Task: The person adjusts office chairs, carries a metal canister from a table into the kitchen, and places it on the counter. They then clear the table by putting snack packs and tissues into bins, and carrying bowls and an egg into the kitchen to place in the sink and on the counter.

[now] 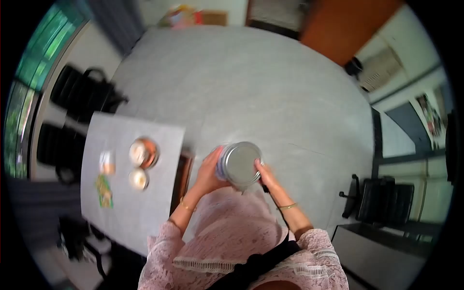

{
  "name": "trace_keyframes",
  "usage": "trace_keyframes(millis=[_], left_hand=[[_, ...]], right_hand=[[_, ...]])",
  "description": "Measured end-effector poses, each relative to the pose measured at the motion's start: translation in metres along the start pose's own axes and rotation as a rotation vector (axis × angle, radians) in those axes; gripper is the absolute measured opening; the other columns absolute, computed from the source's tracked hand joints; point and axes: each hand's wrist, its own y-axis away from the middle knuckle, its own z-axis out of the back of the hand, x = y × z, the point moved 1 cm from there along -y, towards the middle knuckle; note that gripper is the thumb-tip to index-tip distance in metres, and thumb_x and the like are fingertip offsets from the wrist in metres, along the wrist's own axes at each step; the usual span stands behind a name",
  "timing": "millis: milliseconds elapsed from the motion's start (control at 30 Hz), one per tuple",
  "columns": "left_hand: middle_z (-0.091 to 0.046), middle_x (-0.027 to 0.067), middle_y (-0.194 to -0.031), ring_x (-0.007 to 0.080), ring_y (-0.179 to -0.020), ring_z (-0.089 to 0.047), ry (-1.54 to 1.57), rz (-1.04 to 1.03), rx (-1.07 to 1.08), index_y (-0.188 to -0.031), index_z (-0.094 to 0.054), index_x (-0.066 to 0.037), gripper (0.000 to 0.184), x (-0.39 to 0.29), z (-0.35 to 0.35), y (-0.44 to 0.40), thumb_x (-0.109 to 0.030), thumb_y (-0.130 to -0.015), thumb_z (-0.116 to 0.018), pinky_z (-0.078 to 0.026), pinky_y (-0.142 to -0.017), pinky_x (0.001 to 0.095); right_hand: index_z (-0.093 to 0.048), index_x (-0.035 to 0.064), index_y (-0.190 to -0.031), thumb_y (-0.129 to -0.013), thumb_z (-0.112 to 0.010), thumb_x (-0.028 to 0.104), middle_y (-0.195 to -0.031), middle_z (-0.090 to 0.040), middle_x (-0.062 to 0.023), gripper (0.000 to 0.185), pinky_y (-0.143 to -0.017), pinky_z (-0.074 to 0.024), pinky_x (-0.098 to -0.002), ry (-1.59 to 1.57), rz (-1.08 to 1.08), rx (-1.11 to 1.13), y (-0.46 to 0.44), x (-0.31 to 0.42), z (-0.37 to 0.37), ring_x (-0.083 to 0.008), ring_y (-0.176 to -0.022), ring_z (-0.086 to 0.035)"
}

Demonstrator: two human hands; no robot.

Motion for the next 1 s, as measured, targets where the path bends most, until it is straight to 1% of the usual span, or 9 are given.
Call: trace_keyframes(millis=[67,200,233,267,500,600,700,800,1000], left_hand=[[-0.039,0.0145,-0.122,0.0300,-0.114,-0.037,0.011,-0.038,0.082,-0.122,-0.033,-0.004,0.099,-0.014,-0.018,-0.035,-0.024,-0.039,-0.081,-0.032,-0.094,0.0372],[-0.039,0.0175,-0.122,0.0324,-0.112,-0.037,0.113,-0.203,0.224,-0.124,-0.031,0.000,0.102,-0.029,-0.068,-0.106,-0.023,-0.037,-0.081,-0.031,-0.094,0.0388],[-0.040,0.0180,-0.121,0.0326,-0.111,-0.038,0.121,-0.259,0.247,-0.123,-0.031,0.000,0.104,-0.038,-0.080,-0.121,-0.025,-0.036,-0.082,-0.031,-0.093,0.0388],[-0.041,0.0184,-0.120,0.0328,-0.110,-0.039,0.125,-0.299,0.266,-0.123,-0.031,0.001,0.106,-0.045,-0.094,-0.139,-0.028,-0.035,-0.082,-0.031,-0.093,0.0388],[-0.042,0.0196,-0.118,0.0328,-0.108,-0.041,0.176,-0.506,0.472,-0.122,-0.032,0.001,0.105,-0.117,-0.194,-0.274,-0.029,-0.034,-0.083,-0.035,-0.090,0.0383],[-0.042,0.0180,-0.119,0.0320,-0.109,-0.041,0.149,-0.611,0.608,-0.122,-0.032,0.000,0.103,-0.176,-0.244,-0.335,-0.025,-0.035,-0.082,-0.035,-0.090,0.0379],[-0.041,0.0166,-0.120,0.0312,-0.110,-0.040,0.190,-0.702,0.733,-0.123,-0.031,-0.002,0.103,-0.232,-0.298,-0.382,-0.021,-0.036,-0.082,-0.035,-0.091,0.0372],[-0.040,0.0160,-0.122,0.0308,-0.112,-0.038,0.190,-0.776,0.829,-0.124,-0.030,-0.003,0.104,-0.301,-0.367,-0.419,-0.021,-0.036,-0.082,-0.034,-0.092,0.0369],[-0.031,0.0159,-0.128,0.0295,-0.116,-0.033,0.256,-0.843,0.922,-0.128,-0.018,-0.003,0.114,-0.390,-0.503,-0.473,-0.022,-0.036,-0.083,-0.032,-0.094,0.0370]], right_hand=[[-0.039,0.0037,-0.116,-0.079,-0.046,0.051,-0.101,-0.049,-0.0055,0.060,-0.064,-0.0436,-0.0267,-0.131,0.034,-0.115,-0.012,-0.009,0.031,-0.0133,-0.083,-0.049],[-0.044,0.0136,-0.068,-0.081,-0.042,0.052,-0.061,-0.036,0.0042,0.040,-0.044,-0.0260,-0.0246,-0.230,0.219,-0.360,-0.017,0.010,0.084,-0.0076,-0.055,-0.030],[-0.049,0.0097,-0.094,-0.081,-0.043,0.050,-0.075,-0.045,0.0021,0.043,-0.050,-0.0366,-0.0253,-0.210,0.172,-0.332,-0.020,0.011,0.105,-0.0086,-0.066,-0.041],[-0.035,0.0079,-0.119,-0.079,-0.044,0.051,-0.090,-0.052,-0.0044,0.060,-0.047,-0.0406,-0.0228,-0.304,0.253,-0.347,-0.028,0.006,0.123,-0.0107,-0.071,-0.050],[-0.039,0.0074,-0.114,-0.079,-0.046,0.048,-0.080,-0.048,0.0001,0.054,-0.049,-0.0389,-0.0220,-0.425,0.386,-0.487,0.009,0.077,0.252,-0.0085,-0.065,-0.046],[-0.040,0.0070,-0.113,-0.079,-0.048,0.046,-0.080,-0.050,0.0005,0.053,-0.053,-0.0405,-0.0252,-0.553,0.310,-0.662,0.021,0.085,0.309,-0.0095,-0.064,-0.047],[-0.040,0.0067,-0.113,-0.078,-0.052,0.040,-0.090,-0.052,-0.0017,0.050,-0.057,-0.0434,-0.0276,-0.598,0.346,-0.753,0.027,0.073,0.380,-0.0108,-0.073,-0.050],[-0.041,0.0052,-0.113,-0.075,-0.057,0.031,-0.094,-0.052,-0.0036,0.048,-0.059,-0.0447,-0.0278,-0.745,0.528,-0.878,0.075,0.115,0.438,-0.0121,-0.079,-0.051],[-0.041,0.0018,-0.110,-0.067,-0.065,0.024,-0.089,-0.054,-0.0058,0.053,-0.056,-0.0451,-0.0241,-0.589,0.649,-1.118,0.120,0.145,0.582,-0.0127,-0.074,-0.053]])
